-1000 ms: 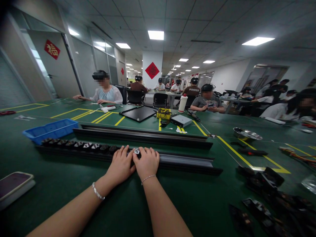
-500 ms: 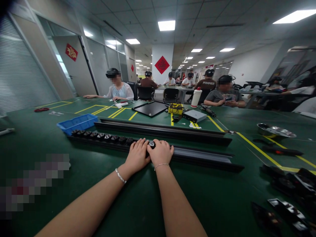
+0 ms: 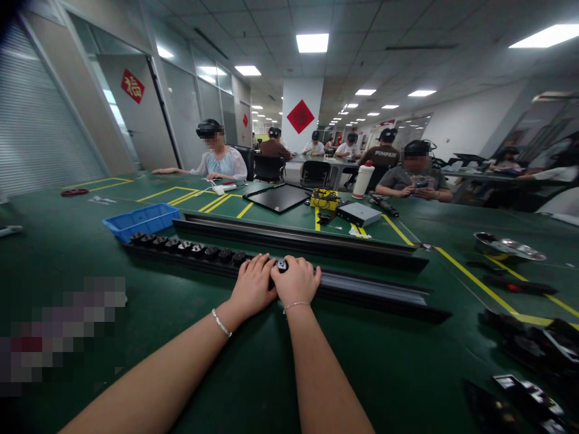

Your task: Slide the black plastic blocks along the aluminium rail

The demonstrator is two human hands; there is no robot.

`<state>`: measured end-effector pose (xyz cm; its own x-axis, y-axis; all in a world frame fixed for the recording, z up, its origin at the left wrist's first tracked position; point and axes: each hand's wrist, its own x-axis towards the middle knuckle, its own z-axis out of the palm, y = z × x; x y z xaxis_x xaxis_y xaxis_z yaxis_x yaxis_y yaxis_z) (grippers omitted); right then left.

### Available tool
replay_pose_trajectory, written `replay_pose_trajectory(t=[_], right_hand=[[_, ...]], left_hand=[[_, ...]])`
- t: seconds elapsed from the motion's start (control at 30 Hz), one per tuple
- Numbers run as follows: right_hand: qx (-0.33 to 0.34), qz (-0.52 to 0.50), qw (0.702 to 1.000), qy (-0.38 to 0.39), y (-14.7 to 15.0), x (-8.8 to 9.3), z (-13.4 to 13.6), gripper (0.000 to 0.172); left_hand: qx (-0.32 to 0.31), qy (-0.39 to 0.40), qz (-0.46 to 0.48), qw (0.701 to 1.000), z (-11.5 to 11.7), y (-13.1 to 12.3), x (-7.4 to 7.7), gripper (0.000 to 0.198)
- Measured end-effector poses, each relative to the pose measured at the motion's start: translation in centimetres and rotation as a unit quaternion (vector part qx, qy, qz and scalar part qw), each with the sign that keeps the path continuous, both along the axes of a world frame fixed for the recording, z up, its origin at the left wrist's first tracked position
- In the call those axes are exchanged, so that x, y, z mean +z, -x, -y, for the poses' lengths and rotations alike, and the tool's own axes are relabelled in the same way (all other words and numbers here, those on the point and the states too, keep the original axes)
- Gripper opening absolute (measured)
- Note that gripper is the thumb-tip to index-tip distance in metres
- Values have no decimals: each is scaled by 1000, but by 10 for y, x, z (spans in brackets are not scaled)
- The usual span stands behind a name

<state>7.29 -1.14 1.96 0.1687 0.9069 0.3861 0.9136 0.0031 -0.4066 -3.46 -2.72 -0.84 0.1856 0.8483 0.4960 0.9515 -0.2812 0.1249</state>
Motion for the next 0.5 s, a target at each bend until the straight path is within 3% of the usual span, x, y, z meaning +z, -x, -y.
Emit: replay_pose_trajectory(t=[0.5], right_hand=[[15,5,1000,3,-4,4,2,26]], left_hand=[[8,10,-8,1000,1,0,2,52]])
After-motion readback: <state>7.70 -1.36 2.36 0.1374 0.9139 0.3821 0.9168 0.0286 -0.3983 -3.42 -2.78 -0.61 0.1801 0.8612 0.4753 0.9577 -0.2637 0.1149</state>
